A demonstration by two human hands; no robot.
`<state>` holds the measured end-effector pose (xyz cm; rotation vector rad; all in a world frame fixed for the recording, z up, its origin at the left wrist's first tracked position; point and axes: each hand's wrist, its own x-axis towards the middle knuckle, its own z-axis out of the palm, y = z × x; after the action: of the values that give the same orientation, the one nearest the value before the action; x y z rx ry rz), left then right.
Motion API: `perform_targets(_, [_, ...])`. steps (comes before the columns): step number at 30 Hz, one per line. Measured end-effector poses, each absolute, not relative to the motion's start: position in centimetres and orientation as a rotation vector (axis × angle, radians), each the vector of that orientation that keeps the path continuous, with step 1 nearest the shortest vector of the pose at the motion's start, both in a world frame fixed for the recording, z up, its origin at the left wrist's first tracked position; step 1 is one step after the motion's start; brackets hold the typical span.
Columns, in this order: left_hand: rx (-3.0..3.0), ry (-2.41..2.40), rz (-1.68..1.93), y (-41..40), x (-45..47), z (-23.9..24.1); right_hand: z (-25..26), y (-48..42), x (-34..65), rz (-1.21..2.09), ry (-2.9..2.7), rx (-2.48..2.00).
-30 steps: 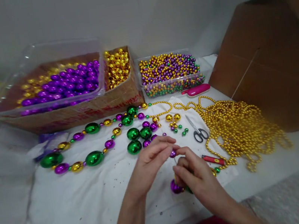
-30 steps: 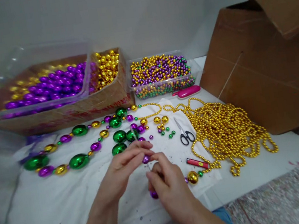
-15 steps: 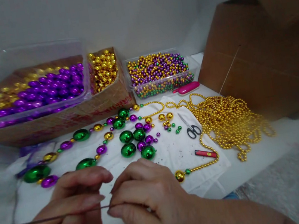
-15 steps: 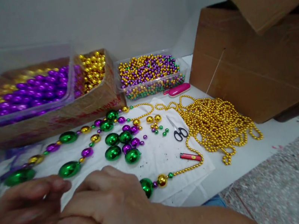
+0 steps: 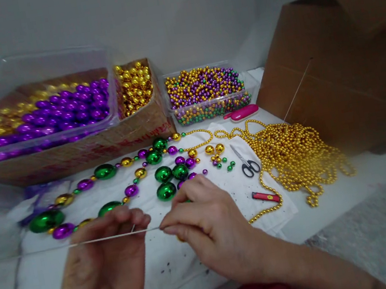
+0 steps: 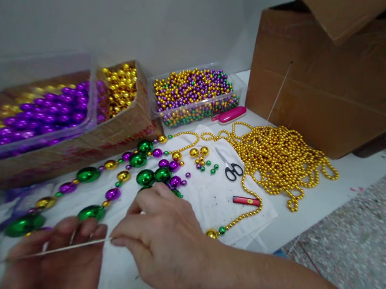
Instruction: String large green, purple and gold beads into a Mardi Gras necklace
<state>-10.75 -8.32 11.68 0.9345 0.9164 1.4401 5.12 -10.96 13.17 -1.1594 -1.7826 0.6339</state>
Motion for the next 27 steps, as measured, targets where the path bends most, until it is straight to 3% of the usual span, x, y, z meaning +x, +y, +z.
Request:
perform_targets(7, [0.897, 0.810, 1.041, -9.2, -7.0, 10.2, 13.5, -8.8, 6.3, 0.519, -1.668, -1.199])
perform_targets(13, [1.052, 0.762, 0.738, -9.3, -7.0, 10.0, 14.7, -6.8, 9.1, 1.086, -1.115, -0.869])
perform_targets(16, [1.112, 0.759, 0.605, -9.7, -7.8, 9.1, 16.3, -6.8, 10.8, 1.196, -0.961, -0.729])
perform_targets(21, [0.952, 0.768, 0.608, -10.1, -9.3, 6.2, 16.3, -7.8, 11.7, 1.379, -0.912, -0.587])
perform_targets(27, [0.836, 0.807, 0.684, -9.8, -11.3, 2.1, 13.5, -10.4, 11.6, 1.581, -0.803, -0.714])
